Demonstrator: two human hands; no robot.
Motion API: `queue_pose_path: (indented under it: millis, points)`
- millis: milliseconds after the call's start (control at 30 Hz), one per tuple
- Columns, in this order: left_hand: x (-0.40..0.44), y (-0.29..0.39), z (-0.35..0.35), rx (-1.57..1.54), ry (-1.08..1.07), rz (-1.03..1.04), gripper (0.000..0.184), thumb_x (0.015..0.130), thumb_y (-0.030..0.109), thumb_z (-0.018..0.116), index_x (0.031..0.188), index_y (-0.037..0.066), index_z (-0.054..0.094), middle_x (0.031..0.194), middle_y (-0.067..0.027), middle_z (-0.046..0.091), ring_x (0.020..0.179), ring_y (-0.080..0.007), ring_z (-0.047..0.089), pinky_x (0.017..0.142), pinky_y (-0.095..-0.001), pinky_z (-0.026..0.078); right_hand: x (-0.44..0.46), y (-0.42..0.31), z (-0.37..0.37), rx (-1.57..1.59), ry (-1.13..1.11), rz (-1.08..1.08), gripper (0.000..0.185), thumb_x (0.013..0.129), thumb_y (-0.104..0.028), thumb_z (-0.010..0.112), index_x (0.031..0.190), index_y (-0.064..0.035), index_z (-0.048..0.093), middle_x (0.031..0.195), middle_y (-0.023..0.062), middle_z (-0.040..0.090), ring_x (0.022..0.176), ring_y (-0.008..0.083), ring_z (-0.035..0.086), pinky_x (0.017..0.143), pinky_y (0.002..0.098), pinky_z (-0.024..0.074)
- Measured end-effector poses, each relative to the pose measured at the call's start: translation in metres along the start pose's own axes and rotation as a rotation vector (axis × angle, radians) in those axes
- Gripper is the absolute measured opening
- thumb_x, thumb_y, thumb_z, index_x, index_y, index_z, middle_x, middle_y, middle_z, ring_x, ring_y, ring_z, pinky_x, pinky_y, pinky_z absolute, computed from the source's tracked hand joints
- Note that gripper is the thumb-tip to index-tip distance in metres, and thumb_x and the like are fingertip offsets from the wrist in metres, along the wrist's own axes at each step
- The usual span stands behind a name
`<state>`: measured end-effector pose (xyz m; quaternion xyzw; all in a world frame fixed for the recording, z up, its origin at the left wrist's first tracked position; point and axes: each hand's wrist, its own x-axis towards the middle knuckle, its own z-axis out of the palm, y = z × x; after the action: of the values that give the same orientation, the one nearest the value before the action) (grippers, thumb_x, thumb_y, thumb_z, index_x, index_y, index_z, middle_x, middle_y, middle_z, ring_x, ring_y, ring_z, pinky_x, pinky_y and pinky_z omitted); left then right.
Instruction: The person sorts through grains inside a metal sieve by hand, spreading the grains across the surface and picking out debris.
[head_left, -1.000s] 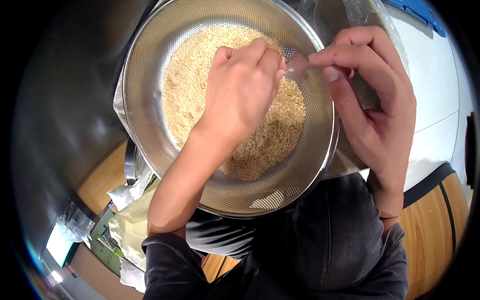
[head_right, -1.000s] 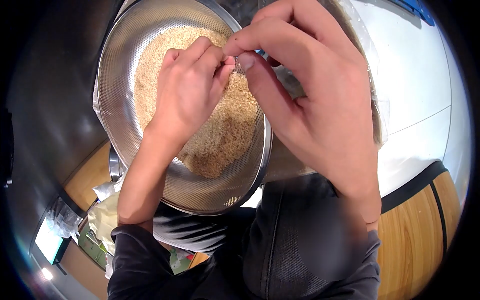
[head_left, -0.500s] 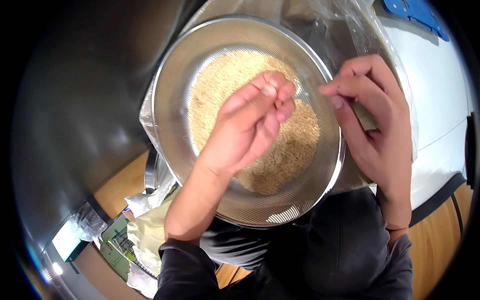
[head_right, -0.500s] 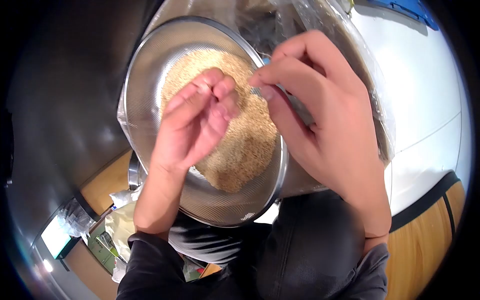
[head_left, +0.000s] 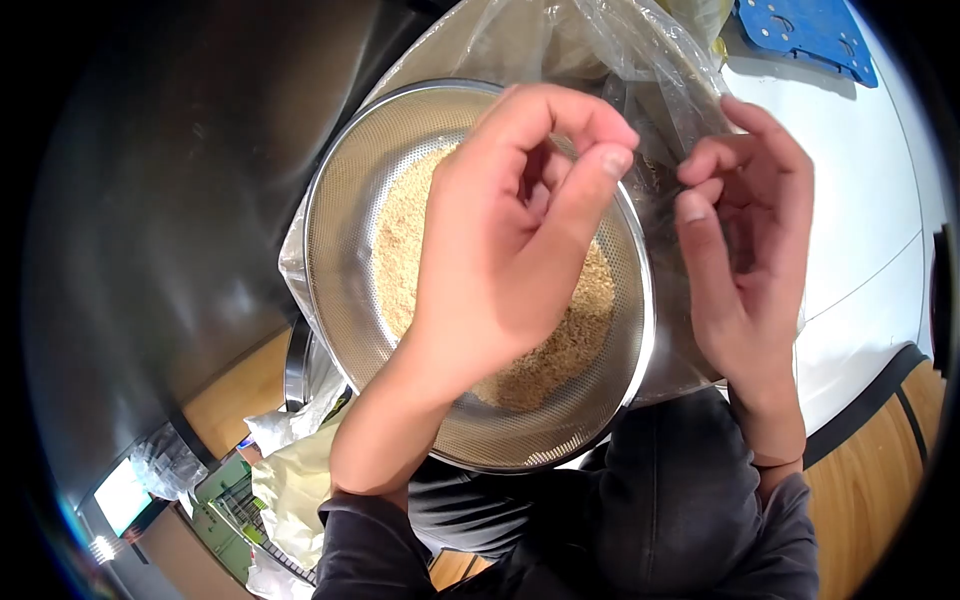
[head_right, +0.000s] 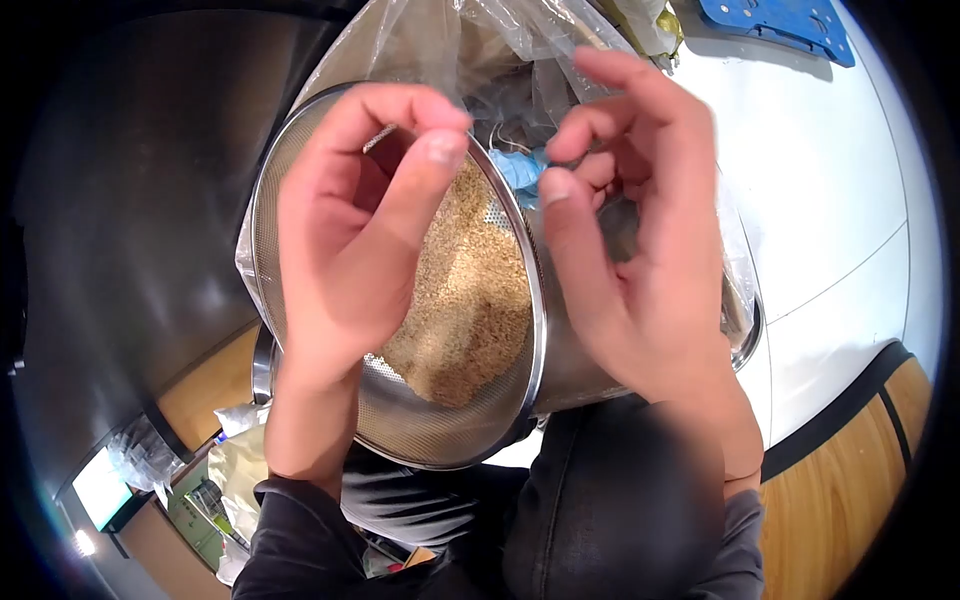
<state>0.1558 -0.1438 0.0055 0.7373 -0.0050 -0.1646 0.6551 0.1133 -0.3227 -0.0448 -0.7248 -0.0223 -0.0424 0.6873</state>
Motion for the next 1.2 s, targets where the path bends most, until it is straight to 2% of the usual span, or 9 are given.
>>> queue_pose_path:
  millis: [67, 167, 333, 433, 633, 767, 933, 967, 1200]
  points:
    - [0.006, -0.001, 0.002, 0.291, 0.038, 0.016, 0.014, 0.102, 0.002, 0.072, 0.115, 0.0, 0.069, 0.095, 0.0035, 0.066, 0.086, -0.0033, 0.058, 0.078, -0.0201, 0.046, 0.001, 0.001, -0.002, 0.04, 0.067, -0.032, 0.056, 0.102, 0.002, 0.055, 0.156, -0.0014, 0.04, 0.113, 0.0062, 0.058, 0.089, 0.0082, 0.054, 0.079, 0.0223, 0.0479]
    - [0.005, -0.017, -0.002, 0.316, 0.056, 0.029, 0.011, 0.101, 0.0, 0.073, 0.111, 0.0, 0.072, 0.095, 0.0024, 0.069, 0.088, -0.0036, 0.061, 0.081, -0.0202, 0.048, 0.002, 0.002, -0.006, 0.057, 0.138, -0.107, 0.058, 0.101, 0.006, 0.051, 0.157, 0.0019, 0.037, 0.112, 0.0077, 0.058, 0.086, 0.0092, 0.055, 0.074, 0.0232, 0.0495]
    - [-0.004, -0.029, -0.013, 0.118, 0.011, 0.047, 0.011, 0.1, 0.0, 0.074, 0.11, 0.001, 0.071, 0.1, 0.0013, 0.07, 0.09, -0.0036, 0.061, 0.082, -0.0202, 0.048, 0.0, -0.001, -0.011, 0.037, 0.222, -0.07, 0.058, 0.1, 0.009, 0.05, 0.156, 0.0059, 0.036, 0.112, 0.0103, 0.058, 0.086, 0.0104, 0.057, 0.073, 0.0241, 0.0505]
    - [-0.008, -0.029, -0.015, 0.021, 0.069, 0.021, 0.009, 0.099, 0.001, 0.074, 0.108, 0.002, 0.07, 0.09, 0.0048, 0.065, 0.081, -0.0014, 0.055, 0.074, -0.0185, 0.045, -0.002, -0.002, -0.01, 0.012, 0.261, -0.029, 0.058, 0.1, 0.009, 0.051, 0.156, 0.0054, 0.038, 0.113, 0.0103, 0.058, 0.087, 0.0104, 0.058, 0.074, 0.0244, 0.051]
    - [-0.015, -0.041, -0.04, -0.024, 0.207, -0.082, 0.009, 0.103, 0.004, 0.07, 0.112, 0.002, 0.07, 0.102, 0.002, 0.067, 0.091, -0.0051, 0.06, 0.085, -0.0212, 0.049, -0.001, 0.0, -0.009, 0.02, 0.241, -0.043, 0.055, 0.1, 0.006, 0.053, 0.154, 0.0036, 0.042, 0.113, 0.009, 0.058, 0.088, 0.0095, 0.058, 0.075, 0.0248, 0.0517]
    - [-0.023, -0.042, -0.042, 0.061, 0.21, -0.134, 0.012, 0.104, 0.005, 0.069, 0.116, 0.002, 0.071, 0.104, 0.0013, 0.068, 0.093, -0.0064, 0.061, 0.085, -0.0239, 0.051, 0.0, 0.0, -0.006, 0.003, 0.21, -0.074, 0.05, 0.101, 0.004, 0.055, 0.15, 0.0029, 0.048, 0.112, 0.0066, 0.059, 0.089, 0.0088, 0.058, 0.076, 0.024, 0.0515]
    - [-0.024, -0.051, -0.025, 0.385, 0.056, 0.196, 0.018, 0.103, 0.002, 0.065, 0.12, 0.002, 0.071, 0.107, -0.0092, 0.07, 0.093, -0.0147, 0.065, 0.085, -0.0295, 0.053, -0.002, 0.001, -0.006, -0.055, 0.121, -0.087, 0.041, 0.102, 0.002, 0.057, 0.143, 0.0012, 0.056, 0.113, 0.0043, 0.059, 0.092, 0.0076, 0.057, 0.08, 0.0225, 0.0505]
    - [-0.024, -0.043, -0.022, 0.432, -0.001, 0.173, 0.02, 0.105, 0.002, 0.065, 0.124, -0.001, 0.068, 0.117, -0.0069, 0.069, 0.103, -0.0124, 0.064, 0.097, -0.0267, 0.05, -0.001, -0.001, -0.005, -0.051, 0.113, -0.087, 0.037, 0.103, 0.001, 0.058, 0.139, 0.0008, 0.058, 0.114, 0.0038, 0.058, 0.092, 0.0074, 0.056, 0.081, 0.0222, 0.0497]
    - [-0.021, -0.038, -0.011, 0.468, 0.016, 0.166, 0.025, 0.103, -0.002, 0.065, 0.127, 0.001, 0.066, 0.107, -0.0041, 0.065, 0.094, -0.01, 0.059, 0.089, -0.0255, 0.049, 0.0, -0.001, -0.011, -0.047, 0.052, -0.115, 0.028, 0.103, 0.001, 0.061, 0.131, 0.0007, 0.063, 0.118, 0.0042, 0.057, 0.093, 0.0078, 0.054, 0.078, 0.0223, 0.047]
